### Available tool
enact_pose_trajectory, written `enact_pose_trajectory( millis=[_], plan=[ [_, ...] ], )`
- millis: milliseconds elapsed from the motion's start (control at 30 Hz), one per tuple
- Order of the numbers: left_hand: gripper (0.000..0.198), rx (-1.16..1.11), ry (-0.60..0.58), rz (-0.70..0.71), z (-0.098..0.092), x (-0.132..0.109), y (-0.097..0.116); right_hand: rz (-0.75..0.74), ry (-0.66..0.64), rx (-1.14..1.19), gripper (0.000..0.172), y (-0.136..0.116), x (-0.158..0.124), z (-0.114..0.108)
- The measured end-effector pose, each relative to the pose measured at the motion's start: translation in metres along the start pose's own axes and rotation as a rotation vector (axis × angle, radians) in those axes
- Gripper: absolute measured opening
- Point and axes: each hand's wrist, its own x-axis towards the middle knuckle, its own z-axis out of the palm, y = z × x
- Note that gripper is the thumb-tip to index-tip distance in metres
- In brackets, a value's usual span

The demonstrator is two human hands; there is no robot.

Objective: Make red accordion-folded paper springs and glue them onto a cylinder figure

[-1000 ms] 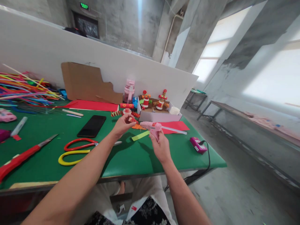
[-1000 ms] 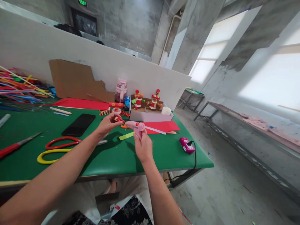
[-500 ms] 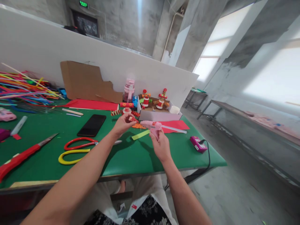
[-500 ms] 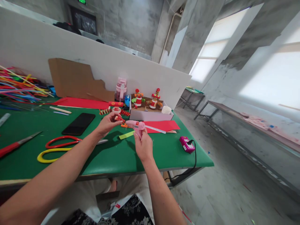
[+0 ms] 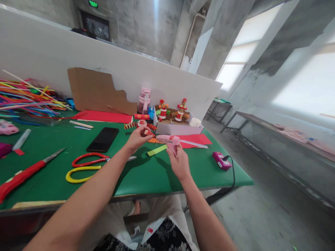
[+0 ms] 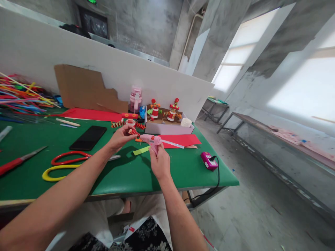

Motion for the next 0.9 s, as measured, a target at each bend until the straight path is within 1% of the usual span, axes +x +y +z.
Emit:
enact_pose_trajectory(
  millis=[533, 900],
  plan=[
    [0.037, 0.024, 0.001, 0.009, -0.0002, -0.0005, 0.0003, -0.006, 0.014, -0.045, 0.044, 0.0030, -0.0002, 0.0013],
    [0.038, 0.026, -0.011, 0.009, -0.0011, -0.0005, -0.0011, 0.008, 0.004, -0.037, 0.039, -0.0003, 0.0012, -0.0003]
  ],
)
